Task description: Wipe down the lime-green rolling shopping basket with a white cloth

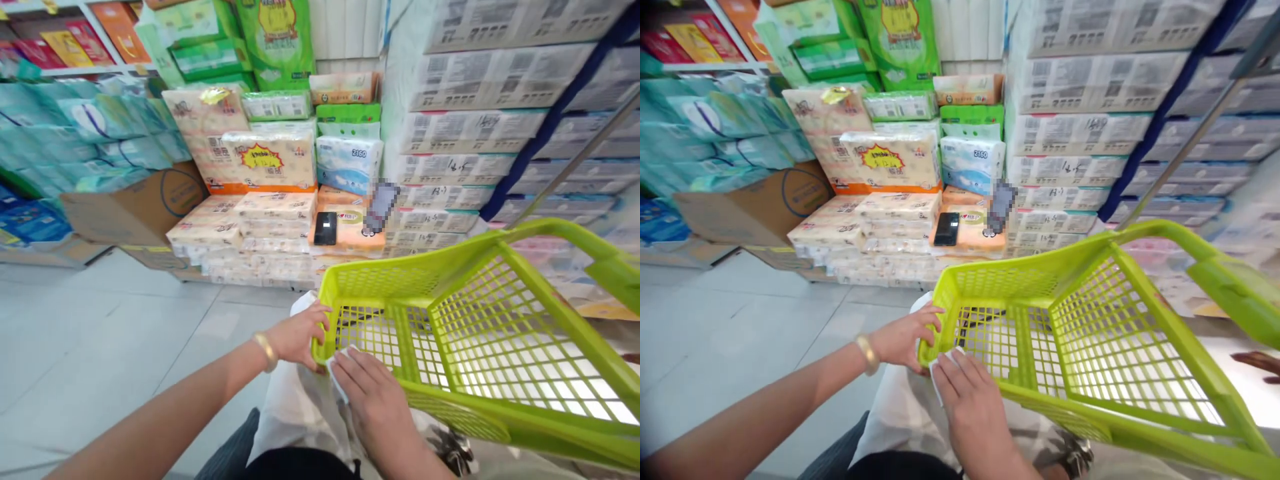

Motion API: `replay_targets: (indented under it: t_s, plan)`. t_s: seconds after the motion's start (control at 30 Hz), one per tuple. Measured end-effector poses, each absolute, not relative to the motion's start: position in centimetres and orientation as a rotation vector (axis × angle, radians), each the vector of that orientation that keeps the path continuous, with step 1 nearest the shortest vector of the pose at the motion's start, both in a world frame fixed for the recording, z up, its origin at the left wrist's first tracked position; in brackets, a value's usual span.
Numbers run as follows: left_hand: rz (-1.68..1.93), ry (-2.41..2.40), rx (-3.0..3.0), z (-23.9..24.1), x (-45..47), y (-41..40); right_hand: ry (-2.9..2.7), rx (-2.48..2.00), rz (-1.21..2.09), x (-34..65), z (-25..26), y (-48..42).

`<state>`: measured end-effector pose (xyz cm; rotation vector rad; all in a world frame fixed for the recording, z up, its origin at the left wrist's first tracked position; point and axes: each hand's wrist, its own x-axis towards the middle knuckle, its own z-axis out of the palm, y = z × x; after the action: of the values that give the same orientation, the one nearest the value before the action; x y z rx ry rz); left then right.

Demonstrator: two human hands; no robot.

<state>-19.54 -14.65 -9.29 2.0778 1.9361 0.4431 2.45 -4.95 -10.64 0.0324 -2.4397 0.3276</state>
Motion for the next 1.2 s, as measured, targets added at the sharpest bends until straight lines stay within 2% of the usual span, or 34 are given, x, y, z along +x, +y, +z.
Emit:
replay_targets:
  t_s: [0.57, 0.83, 1.2]
  plan:
    - [0.551, 1.881, 2.071, -9.6, -19.6, -15.2, -2.63, 0.297, 0.391, 0.7, -9.1, -4.8]
    - [0.623, 1.834, 2.112, -9.9, -20.1, -14.9, -2.76, 0.317, 0.354, 4.6, -7.0, -2.1]
    - [0.55, 1.931, 2.035, -8.8, -22.0, -17.6, -2.759, 0.397, 0.411, 0.2, -6.7, -4.6]
